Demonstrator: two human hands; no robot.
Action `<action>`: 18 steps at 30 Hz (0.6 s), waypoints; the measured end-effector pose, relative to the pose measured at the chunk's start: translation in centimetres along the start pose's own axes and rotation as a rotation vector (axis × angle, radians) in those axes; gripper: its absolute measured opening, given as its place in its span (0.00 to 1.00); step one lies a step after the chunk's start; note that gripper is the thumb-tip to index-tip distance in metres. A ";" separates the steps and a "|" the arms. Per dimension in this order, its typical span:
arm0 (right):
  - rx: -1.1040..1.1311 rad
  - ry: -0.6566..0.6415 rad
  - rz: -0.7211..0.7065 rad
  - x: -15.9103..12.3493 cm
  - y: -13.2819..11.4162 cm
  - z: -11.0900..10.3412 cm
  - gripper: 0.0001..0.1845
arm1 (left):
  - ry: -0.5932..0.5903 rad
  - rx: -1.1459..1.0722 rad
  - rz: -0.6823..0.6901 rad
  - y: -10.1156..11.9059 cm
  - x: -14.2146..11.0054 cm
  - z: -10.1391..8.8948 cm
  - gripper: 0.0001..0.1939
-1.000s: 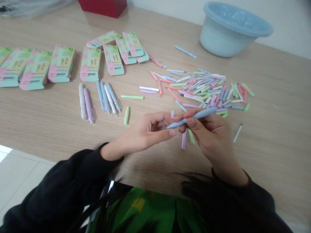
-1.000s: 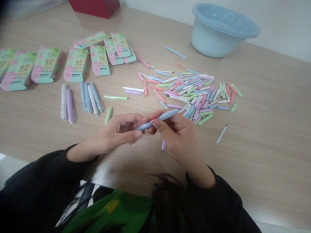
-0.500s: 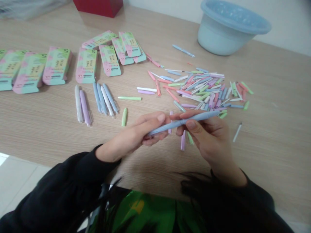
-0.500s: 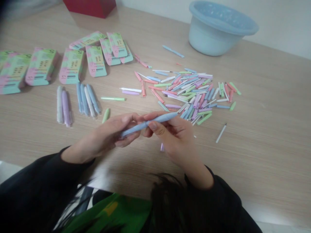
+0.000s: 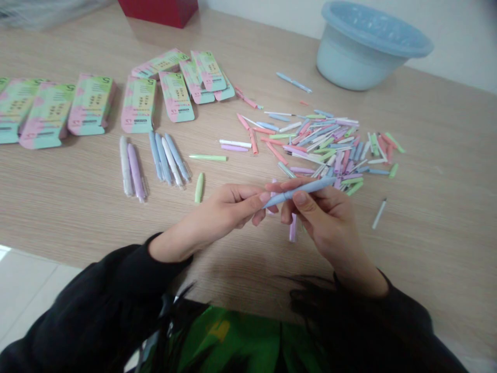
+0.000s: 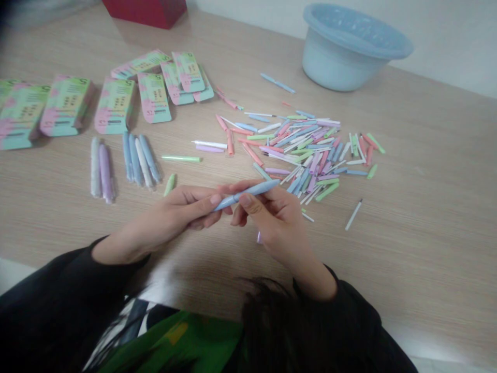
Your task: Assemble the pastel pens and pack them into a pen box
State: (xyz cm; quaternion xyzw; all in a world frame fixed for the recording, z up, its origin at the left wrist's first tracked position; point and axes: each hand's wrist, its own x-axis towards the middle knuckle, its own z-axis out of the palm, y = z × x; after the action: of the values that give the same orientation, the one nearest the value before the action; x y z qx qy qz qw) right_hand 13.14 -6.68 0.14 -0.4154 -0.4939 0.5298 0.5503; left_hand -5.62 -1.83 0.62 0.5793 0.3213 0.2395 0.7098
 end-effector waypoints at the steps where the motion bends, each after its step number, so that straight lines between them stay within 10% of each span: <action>1: -0.017 0.001 -0.001 0.0 -0.1 0.0 0.06 | 0.027 0.011 0.038 0.0 0.0 0.0 0.20; 18: -0.111 0.018 -0.027 0.0 -0.1 0.3 0.07 | 0.168 -0.230 0.015 -0.7 0.2 0.1 0.13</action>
State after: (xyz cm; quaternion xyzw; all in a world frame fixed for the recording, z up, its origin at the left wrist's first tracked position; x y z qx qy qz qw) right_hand 12.92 -6.73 0.32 -0.4434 -0.5230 0.4904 0.5379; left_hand -5.45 -1.88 -0.05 0.4743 0.3457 0.3276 0.7404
